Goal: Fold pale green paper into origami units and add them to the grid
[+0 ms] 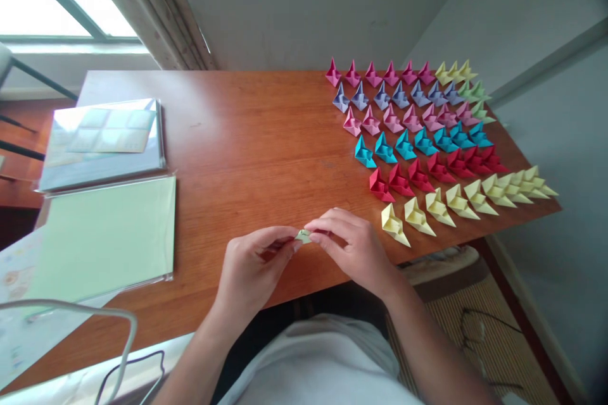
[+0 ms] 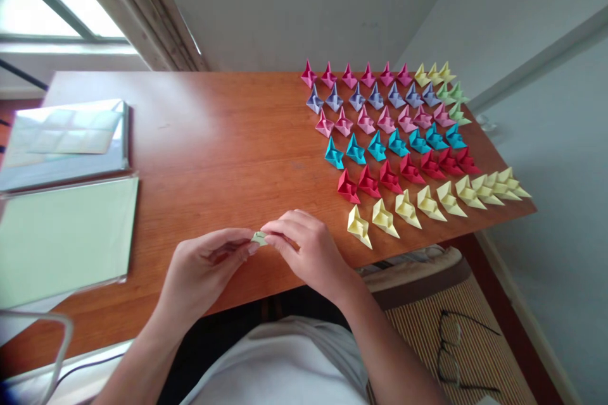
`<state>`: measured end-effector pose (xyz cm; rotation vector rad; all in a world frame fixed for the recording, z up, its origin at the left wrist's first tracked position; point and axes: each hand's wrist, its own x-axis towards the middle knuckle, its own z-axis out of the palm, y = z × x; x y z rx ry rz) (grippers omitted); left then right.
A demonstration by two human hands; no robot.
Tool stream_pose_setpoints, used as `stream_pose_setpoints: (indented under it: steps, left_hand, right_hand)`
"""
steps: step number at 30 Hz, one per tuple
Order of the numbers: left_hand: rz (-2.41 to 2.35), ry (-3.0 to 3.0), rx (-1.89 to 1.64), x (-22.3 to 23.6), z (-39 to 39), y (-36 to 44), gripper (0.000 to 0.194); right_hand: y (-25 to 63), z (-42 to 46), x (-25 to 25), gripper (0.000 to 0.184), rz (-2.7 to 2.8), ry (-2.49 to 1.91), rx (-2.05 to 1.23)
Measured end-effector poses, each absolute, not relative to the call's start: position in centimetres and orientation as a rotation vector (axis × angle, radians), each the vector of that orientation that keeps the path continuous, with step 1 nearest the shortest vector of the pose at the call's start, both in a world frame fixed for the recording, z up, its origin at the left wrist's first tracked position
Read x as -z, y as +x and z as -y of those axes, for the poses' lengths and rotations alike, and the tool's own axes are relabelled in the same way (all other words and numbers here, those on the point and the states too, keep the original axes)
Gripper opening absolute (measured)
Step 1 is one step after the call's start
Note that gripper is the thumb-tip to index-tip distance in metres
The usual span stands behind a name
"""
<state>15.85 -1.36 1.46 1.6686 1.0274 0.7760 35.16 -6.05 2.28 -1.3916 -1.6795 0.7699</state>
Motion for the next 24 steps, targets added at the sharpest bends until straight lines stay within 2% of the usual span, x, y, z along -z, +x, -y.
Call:
stream_pose_setpoints:
  steps: [6,13,24]
  left_hand:
    - [-0.982,1.944,-0.764,-2.0,1.2,16.0,0.013]
    - [-1.05,1.999,-0.929,-2.4,1.3,16.1,0.012]
    - [-1.072,2.081,-0.875,-2.3,1.5,16.2,0.011]
  right_hand:
    - [35.4,6.1,-2.1,0.01,1.703,-1.39,-0.729]
    - [34.8,6.1,-2.1,0.008,1.708,-1.392,-0.693]
    - [34.3,6.0,-1.9,0.011,1.803,-1.435,-0.514]
